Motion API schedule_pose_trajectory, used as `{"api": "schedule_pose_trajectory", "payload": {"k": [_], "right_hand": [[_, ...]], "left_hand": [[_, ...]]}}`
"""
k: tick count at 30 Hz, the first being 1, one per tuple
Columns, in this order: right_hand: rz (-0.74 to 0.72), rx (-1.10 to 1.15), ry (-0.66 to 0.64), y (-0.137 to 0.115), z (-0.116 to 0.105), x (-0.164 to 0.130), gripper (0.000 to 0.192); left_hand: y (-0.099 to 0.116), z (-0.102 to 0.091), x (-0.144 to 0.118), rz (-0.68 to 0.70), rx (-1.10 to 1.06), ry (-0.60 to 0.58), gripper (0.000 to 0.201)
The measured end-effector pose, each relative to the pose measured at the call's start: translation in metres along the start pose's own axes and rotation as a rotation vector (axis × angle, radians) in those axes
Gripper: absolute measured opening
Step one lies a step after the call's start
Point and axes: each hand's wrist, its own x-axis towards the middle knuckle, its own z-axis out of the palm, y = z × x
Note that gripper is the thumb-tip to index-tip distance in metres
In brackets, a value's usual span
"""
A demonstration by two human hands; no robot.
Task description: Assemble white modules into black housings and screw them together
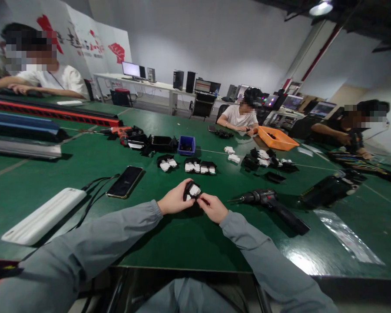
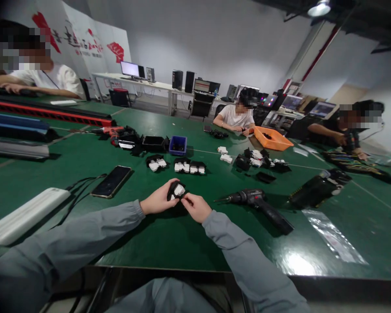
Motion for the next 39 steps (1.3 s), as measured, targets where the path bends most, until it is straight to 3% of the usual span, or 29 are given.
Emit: {"api": "schedule_pose_trajectory", "payload": {"k": [11, 18, 23, 27, 32, 36, 39], "right_hand": [[0.034, 0.130, -0.018, -0.007, 0.000, 0.002, 0.019], [-0.095, -0.027, 0.029, -0.008, 0.002, -0.003, 0.016], [-0.141, -0.136, 0.027, -0.012, -0.001, -0.006, 0.013], [-0.039, -0.049, 0.000, -0.014, 0.000, -0.008, 0.015], [0.188, 0.195, -0.072, -0.016, 0.001, -0.008, 0.021], [0.116, -0.034, 0.077, -0.014, -0.025, -0.019, 0.024], [0.012, -0.463, 0.324, 0.005, -0.076, -0.043, 0.024]], "left_hand": [[0.007, -0.004, -0.005, 0.057, 0.022, -0.008, 0.080], [0.013, -0.008, -0.006, 0.026, 0.011, -0.072, 0.079], [0.014, -0.013, -0.007, 0.102, -0.081, -0.107, 0.076], [0.015, -0.016, -0.007, 0.158, -0.106, -0.110, 0.074], [0.014, -0.014, -0.008, 0.099, -0.090, -0.077, 0.075], [0.018, -0.016, -0.010, 0.059, -0.055, -0.024, 0.072], [0.020, -0.019, -0.011, 0.016, -0.063, -0.055, 0.070]]}}
